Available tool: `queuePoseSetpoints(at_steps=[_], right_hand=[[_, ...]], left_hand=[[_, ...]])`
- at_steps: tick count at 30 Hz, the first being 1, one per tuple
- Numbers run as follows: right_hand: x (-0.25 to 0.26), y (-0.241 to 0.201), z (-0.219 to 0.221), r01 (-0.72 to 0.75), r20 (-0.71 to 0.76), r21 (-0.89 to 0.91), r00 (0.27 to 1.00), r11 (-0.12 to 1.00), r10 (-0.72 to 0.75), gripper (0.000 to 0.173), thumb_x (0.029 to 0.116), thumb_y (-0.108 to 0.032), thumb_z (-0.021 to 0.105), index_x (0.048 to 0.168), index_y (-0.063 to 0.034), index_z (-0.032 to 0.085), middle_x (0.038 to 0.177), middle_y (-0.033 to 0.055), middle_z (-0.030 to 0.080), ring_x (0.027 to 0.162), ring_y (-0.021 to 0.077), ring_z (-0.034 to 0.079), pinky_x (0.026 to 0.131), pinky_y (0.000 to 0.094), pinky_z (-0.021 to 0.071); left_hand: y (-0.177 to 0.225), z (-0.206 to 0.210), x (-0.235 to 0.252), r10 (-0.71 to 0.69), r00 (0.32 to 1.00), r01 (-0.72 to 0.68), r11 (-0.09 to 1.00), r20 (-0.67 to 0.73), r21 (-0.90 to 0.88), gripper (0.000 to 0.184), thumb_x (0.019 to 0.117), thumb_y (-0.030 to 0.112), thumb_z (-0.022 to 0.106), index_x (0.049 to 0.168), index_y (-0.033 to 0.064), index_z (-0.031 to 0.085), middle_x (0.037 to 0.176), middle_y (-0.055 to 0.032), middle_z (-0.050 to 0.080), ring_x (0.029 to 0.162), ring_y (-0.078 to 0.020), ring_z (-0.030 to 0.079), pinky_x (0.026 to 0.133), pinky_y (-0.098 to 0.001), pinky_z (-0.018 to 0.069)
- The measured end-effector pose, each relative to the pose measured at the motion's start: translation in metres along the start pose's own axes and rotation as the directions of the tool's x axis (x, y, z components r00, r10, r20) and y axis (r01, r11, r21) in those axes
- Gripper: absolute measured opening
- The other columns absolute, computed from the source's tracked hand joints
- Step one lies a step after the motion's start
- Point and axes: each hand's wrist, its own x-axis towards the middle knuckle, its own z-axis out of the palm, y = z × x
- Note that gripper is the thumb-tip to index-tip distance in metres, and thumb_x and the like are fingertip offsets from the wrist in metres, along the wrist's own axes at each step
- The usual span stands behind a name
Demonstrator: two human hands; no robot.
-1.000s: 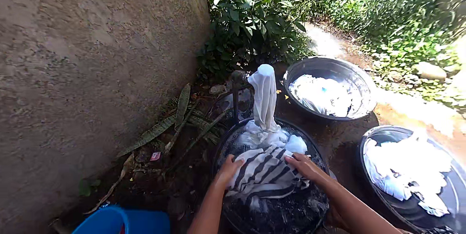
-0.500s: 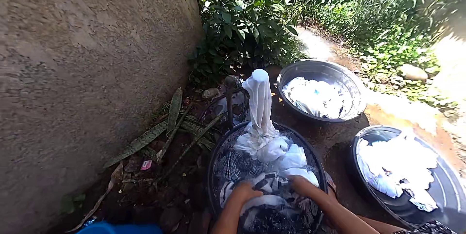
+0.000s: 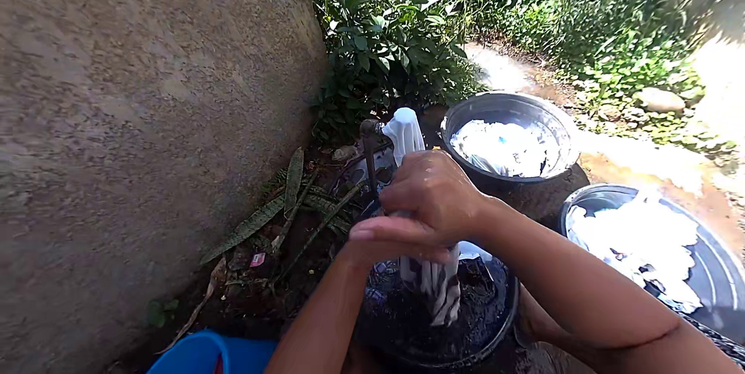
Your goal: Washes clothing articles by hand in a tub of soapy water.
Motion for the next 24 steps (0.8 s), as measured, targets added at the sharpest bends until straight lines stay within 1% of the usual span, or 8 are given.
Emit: queuePoseSetpoints(at_steps=[3, 6, 9, 11, 14, 18, 21, 24], right_hand=[[-0.035, 0.017, -0.009, -0.358, -0.207, -0.074, 0.919, 0.931, 0.337, 0.038, 0.1018, -0.033, 0.059, 0.085, 0.0004, 0.066, 0.075, 0.0106, 0.061, 0.071, 0.02, 0.061, 0.066, 0.0354, 0.0513], [-0.137, 0.022, -0.017, -0.801, -0.047, 0.141, 0.581, 0.582, 0.812, 0.061, 0.0923, -0.039, 0.067, 0.142, -0.0057, 0.053, 0.131, 0.0138, 0.06, 0.116, 0.0217, 0.061, 0.092, 0.0398, 0.0546], [-0.245, 0.004, 0.032, -0.98, 0.33, 0.111, 0.193, 0.165, 0.924, 0.127, 0.0671, -0.04, 0.092, 0.163, -0.0033, 0.018, 0.163, 0.0283, 0.027, 0.147, 0.0406, 0.035, 0.118, 0.054, 0.0343], [-0.273, -0.02, 0.085, -0.988, 0.401, 0.126, 0.137, 0.094, 0.906, 0.148, 0.0552, -0.045, 0.098, 0.163, 0.0003, 0.008, 0.167, 0.0321, 0.004, 0.156, 0.0447, 0.014, 0.125, 0.0556, 0.0218], [-0.259, -0.035, 0.145, -0.89, 0.1, 0.432, 0.21, 0.147, 0.973, 0.122, 0.0616, -0.035, 0.095, 0.155, 0.0074, 0.029, 0.158, 0.0278, 0.036, 0.147, 0.0307, 0.039, 0.122, 0.0424, 0.0353], [-0.21, -0.035, 0.141, -0.503, -0.048, 0.864, -0.018, 0.033, 0.999, 0.038, 0.0945, 0.003, 0.058, 0.131, 0.006, 0.051, 0.113, 0.0107, 0.066, 0.104, 0.0077, 0.065, 0.09, 0.0254, 0.0559], [-0.187, -0.037, 0.121, -0.027, 0.048, 0.998, -0.105, -0.052, 0.993, 0.023, 0.1044, 0.0, 0.038, 0.121, -0.0066, 0.053, 0.1, 0.0046, 0.067, 0.094, 0.0113, 0.066, 0.083, 0.0327, 0.0579], [-0.164, -0.046, 0.107, 0.199, 0.168, 0.97, -0.128, -0.141, 0.977, 0.038, 0.1119, -0.03, 0.021, 0.118, -0.0145, 0.055, 0.099, 0.0034, 0.07, 0.096, 0.0148, 0.069, 0.083, 0.0379, 0.0595]], left_hand=[[0.027, 0.01, 0.011, -0.391, 0.9, 0.364, 0.917, -0.192, -0.161, 0.036, 0.077, 0.005, 0.081, 0.11, 0.008, 0.067, 0.098, 0.0035, 0.074, 0.095, -0.0045, 0.07, 0.09, -0.0272, 0.0591], [0.023, 0.027, 0.016, -0.559, 0.676, 0.54, 0.819, -0.48, -0.194, 0.044, 0.0841, 0.005, 0.081, 0.123, -0.0012, 0.06, 0.106, -0.0092, 0.071, 0.097, -0.0117, 0.069, 0.089, -0.0304, 0.059], [0.024, 0.046, 0.023, -0.592, 0.564, 0.489, 0.801, -0.576, -0.345, 0.044, 0.0902, 0.006, 0.075, 0.129, -0.001, 0.056, 0.112, -0.0124, 0.068, 0.101, -0.0156, 0.067, 0.09, -0.0335, 0.0576], [0.033, 0.064, 0.031, -0.616, 0.529, 0.366, 0.786, -0.584, -0.498, 0.039, 0.0962, 0.009, 0.069, 0.132, 0.0016, 0.054, 0.114, -0.013, 0.068, 0.102, -0.0185, 0.068, 0.09, -0.037, 0.0578], [0.055, 0.086, 0.039, -0.656, 0.477, 0.092, 0.698, -0.584, -0.71, 0.029, 0.1041, 0.024, 0.057, 0.128, 0.0088, 0.058, 0.11, -0.0113, 0.069, 0.1, -0.0206, 0.069, 0.088, -0.0412, 0.0597], [0.057, 0.076, 0.009, -0.635, 0.335, -0.276, 0.64, -0.696, -0.717, 0.046, 0.1071, 0.05, 0.039, 0.124, 0.011, 0.057, 0.107, -0.0108, 0.069, 0.101, -0.0242, 0.07, 0.087, -0.0509, 0.0596], [0.014, 0.055, -0.041, -0.636, 0.194, -0.363, 0.66, -0.747, -0.657, 0.056, 0.1078, 0.056, 0.027, 0.126, 0.0095, 0.053, 0.109, -0.0113, 0.068, 0.103, -0.0253, 0.068, 0.089, -0.0529, 0.0576], [-0.045, 0.065, -0.082, -0.721, 0.065, -0.243, 0.659, -0.69, -0.712, 0.057, 0.1086, 0.054, 0.028, 0.139, 0.0104, 0.048, 0.125, -0.0135, 0.063, 0.115, -0.0273, 0.063, 0.095, -0.0544, 0.0536]])
